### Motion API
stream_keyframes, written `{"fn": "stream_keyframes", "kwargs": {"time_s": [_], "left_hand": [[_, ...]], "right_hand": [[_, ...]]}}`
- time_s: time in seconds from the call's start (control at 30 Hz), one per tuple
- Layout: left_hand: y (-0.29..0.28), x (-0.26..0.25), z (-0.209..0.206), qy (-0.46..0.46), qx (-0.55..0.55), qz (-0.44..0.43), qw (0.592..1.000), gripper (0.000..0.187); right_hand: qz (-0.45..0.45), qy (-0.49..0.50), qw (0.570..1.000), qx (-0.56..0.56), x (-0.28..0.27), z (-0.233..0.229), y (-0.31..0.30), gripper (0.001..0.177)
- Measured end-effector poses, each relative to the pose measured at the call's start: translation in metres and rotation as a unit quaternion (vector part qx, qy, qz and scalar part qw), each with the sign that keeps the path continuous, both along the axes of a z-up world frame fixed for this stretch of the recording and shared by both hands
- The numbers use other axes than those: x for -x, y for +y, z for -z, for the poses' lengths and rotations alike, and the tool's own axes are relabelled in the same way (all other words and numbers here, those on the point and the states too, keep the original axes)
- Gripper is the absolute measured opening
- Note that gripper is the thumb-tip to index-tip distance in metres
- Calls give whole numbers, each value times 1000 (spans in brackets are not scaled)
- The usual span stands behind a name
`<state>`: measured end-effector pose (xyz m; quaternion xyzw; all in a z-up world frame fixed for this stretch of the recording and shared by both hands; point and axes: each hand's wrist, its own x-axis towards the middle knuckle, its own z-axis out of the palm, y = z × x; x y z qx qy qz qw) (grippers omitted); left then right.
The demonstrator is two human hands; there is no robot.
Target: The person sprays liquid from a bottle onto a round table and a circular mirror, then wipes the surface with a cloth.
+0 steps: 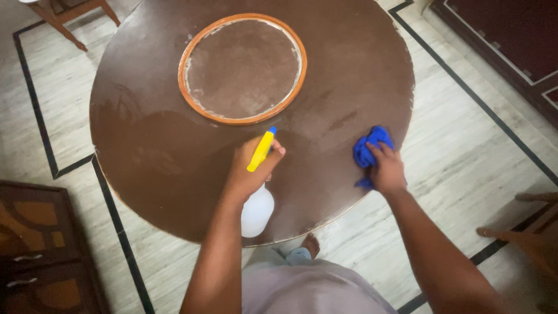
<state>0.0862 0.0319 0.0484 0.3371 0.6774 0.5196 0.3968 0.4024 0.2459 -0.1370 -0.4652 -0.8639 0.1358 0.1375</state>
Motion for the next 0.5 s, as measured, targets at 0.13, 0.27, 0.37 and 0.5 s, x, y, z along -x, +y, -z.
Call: {"fn": "stream_keyframes", "kwargs": {"time_s": [0.13,0.27,0.37,0.5], "left_hand": [[4,4,-2,-11,-9,17,1000,18],[5,10,-6,-9,-6,30,999,19],[6,12,-6,-11,-23,43,999,19],[3,21,-6,1,-18,65,998,19]], "right_hand": [[-30,1,1000,-7,7,1,-42,80],[-41,13,999,19,22,-10,-96,79],[-55,6,998,35,32,-22,-132,77],[-79,-17,994,79,51,-31,-172,74]]}}
